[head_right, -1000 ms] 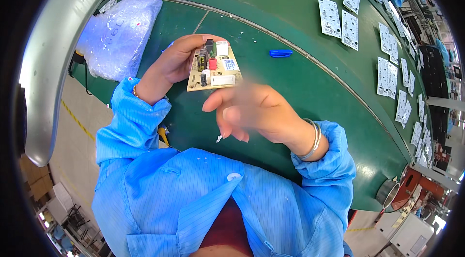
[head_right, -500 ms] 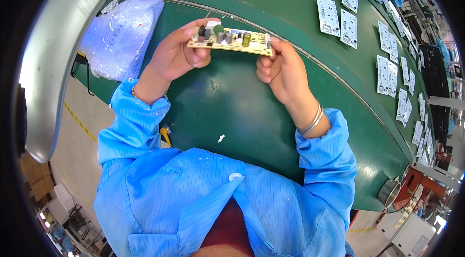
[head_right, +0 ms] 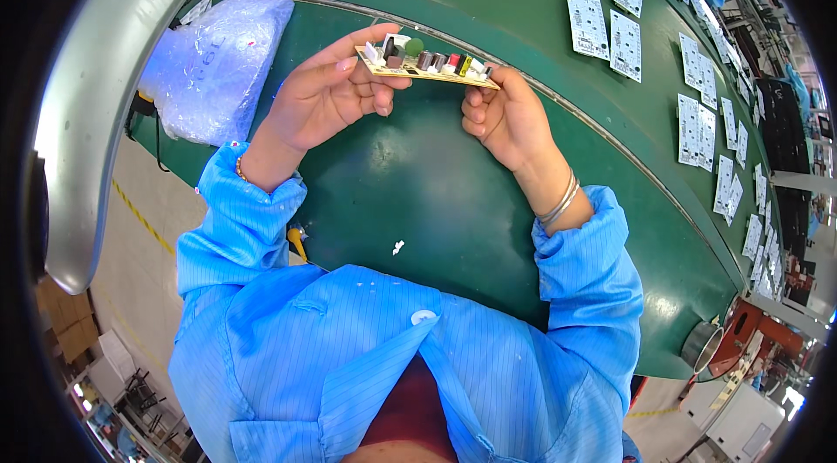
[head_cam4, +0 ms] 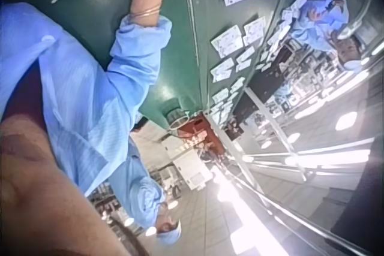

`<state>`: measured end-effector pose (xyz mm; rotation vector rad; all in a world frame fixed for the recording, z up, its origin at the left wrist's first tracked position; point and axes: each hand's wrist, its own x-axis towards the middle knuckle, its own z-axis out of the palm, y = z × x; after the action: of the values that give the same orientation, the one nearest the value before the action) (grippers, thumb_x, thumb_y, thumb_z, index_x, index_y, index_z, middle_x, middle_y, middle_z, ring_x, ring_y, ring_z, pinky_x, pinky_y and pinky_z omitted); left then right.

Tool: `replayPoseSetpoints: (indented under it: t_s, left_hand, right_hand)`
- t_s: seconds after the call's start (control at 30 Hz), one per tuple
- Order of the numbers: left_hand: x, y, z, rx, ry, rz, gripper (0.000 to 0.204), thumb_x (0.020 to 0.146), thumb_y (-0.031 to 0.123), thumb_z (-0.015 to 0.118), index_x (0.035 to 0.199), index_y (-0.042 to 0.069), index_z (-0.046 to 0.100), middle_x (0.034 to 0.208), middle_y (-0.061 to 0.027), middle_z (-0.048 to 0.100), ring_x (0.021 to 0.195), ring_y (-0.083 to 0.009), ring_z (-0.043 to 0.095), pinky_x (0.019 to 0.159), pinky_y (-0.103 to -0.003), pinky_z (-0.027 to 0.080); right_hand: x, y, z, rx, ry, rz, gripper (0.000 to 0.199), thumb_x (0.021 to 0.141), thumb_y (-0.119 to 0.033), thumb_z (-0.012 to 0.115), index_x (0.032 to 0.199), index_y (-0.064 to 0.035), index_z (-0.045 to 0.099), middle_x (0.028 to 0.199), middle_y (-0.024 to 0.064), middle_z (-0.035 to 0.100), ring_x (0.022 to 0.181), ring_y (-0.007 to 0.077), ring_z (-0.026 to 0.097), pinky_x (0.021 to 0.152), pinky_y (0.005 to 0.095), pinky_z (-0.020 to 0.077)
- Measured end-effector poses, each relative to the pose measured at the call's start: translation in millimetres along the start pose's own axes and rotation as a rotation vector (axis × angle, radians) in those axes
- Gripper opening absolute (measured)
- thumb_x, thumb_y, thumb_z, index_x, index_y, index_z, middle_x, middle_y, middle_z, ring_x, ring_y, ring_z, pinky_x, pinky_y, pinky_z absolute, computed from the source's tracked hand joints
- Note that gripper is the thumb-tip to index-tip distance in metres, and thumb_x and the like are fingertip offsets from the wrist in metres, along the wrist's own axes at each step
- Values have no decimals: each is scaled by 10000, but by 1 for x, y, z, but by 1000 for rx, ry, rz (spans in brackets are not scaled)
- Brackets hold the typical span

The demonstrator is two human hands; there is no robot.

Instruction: Inspecting and organizing printed circuit boards on an assembly line.

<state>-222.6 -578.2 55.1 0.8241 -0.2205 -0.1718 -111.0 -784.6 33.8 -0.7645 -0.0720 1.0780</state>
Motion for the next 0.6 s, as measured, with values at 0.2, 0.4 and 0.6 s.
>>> replayPoseSetpoints:
  t_s: [0.2, 0.4, 0.6]
  left_hand:
    - [2, -1, -2, -48, -2, 4, 521, 855, 188, 413, 1297, 3, 210, 1065, -226, 518, 847, -214, 541, 785, -333, 416]
    - [3, -1, -3, -68, -26, 5, 540, 853, 189, 418, 1302, 2, 184, 1082, -235, 508, 874, -228, 539, 804, -344, 407]
    - [1, -2, 10, 9, -65, 10, 632, 844, 224, 458, 1322, 18, 100, 1171, -276, 423, 1037, -291, 479, 850, -365, 380]
  right_hand:
    - [1, -1, -4, -35, -3, 16, 226, 842, -236, 394, 691, -72, 432, 611, 65, 493, 512, 158, 430, 460, 274, 341]
    - [1, 0, -3, -31, 8, 14, 236, 844, -238, 394, 681, -70, 427, 608, 72, 501, 503, 162, 433, 463, 278, 348]
    - [0, -1, 0, -80, 90, 7, 247, 858, -242, 374, 705, -59, 438, 610, 78, 503, 497, 169, 436, 468, 284, 357]
